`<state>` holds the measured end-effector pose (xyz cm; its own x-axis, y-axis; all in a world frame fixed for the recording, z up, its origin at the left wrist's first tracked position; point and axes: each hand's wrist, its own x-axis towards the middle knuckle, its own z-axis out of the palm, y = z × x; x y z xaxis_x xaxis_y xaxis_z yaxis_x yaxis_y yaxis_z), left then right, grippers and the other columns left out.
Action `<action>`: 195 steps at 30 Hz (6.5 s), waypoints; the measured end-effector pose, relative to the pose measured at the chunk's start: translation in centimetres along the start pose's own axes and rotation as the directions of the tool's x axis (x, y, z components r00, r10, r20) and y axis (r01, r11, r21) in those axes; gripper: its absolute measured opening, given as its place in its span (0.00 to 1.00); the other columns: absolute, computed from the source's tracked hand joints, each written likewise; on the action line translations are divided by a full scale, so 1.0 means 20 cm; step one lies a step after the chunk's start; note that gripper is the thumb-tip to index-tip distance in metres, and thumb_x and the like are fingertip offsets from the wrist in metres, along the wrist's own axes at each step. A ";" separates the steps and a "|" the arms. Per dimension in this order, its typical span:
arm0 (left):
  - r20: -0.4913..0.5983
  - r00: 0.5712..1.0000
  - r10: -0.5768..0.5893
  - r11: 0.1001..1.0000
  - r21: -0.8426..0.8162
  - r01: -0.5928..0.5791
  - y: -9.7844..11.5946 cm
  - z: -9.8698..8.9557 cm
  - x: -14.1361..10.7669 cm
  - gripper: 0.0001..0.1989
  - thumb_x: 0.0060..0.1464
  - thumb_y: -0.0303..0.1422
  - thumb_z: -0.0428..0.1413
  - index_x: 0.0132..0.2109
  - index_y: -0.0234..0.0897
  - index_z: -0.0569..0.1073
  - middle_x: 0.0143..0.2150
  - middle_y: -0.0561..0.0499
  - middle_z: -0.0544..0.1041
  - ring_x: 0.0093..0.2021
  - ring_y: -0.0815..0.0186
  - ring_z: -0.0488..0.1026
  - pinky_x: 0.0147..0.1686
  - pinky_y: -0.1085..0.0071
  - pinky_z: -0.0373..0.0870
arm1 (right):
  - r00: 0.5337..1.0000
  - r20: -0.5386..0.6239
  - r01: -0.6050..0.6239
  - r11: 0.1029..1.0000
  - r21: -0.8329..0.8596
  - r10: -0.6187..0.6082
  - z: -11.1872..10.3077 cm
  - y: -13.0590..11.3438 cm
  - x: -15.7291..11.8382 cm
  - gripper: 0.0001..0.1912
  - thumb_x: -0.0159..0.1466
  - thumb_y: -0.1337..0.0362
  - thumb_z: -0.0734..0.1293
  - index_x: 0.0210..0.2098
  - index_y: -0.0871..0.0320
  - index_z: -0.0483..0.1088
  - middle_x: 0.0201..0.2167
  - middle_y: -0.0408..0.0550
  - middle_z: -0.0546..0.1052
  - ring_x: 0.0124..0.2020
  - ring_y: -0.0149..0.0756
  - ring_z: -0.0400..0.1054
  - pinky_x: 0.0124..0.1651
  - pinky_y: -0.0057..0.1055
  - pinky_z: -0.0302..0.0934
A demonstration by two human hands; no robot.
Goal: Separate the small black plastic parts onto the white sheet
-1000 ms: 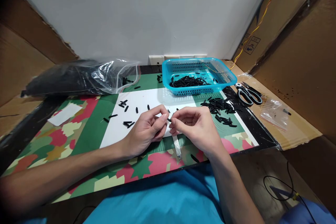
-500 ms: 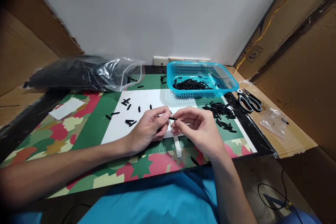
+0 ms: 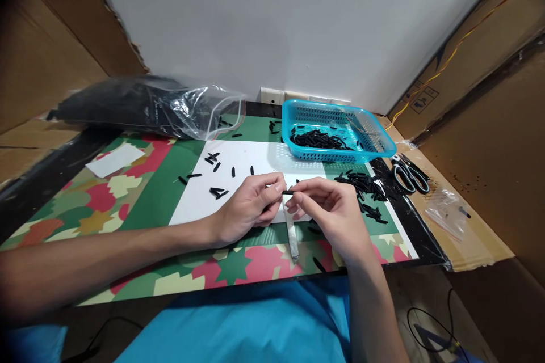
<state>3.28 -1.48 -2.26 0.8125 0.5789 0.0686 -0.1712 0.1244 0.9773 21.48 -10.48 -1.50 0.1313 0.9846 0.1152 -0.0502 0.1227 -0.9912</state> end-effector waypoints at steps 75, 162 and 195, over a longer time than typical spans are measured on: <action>-0.020 0.994 -0.104 0.994 -0.043 0.103 0.01 -0.02 0.01 0.23 0.70 0.49 0.53 0.30 0.41 0.60 0.16 0.63 0.58 0.15 0.76 0.49 0.18 0.78 0.51 | 0.976 -0.071 0.163 0.905 -0.393 -0.207 0.03 0.00 -0.01 0.10 0.72 0.58 0.72 0.37 0.57 0.81 0.27 0.44 0.80 0.26 0.33 0.71 0.30 0.28 0.66; 0.064 0.997 -0.039 0.992 0.126 0.031 -0.01 0.00 -0.02 0.18 0.71 0.50 0.57 0.46 0.40 0.67 0.21 0.64 0.60 0.19 0.75 0.52 0.19 0.77 0.48 | 0.993 -0.117 -0.002 1.000 -0.009 0.001 0.07 0.00 0.01 0.18 0.65 0.49 0.79 0.38 0.57 0.76 0.21 0.39 0.74 0.18 0.29 0.64 0.21 0.26 0.57; 0.020 1.000 -0.018 0.996 0.092 0.017 0.00 0.00 -0.01 0.22 0.75 0.51 0.50 0.40 0.38 0.69 0.19 0.63 0.59 0.18 0.75 0.50 0.19 0.78 0.52 | 0.989 -0.097 0.098 0.987 -0.130 -0.111 0.04 0.01 0.00 0.11 0.72 0.54 0.74 0.40 0.56 0.79 0.27 0.43 0.78 0.23 0.31 0.68 0.26 0.29 0.63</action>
<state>3.08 -1.61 -2.33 0.8267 0.5600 0.0546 -0.1057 0.0592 0.9926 20.72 -10.28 -1.61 0.2317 0.9482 0.2174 0.0924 0.2011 -0.9752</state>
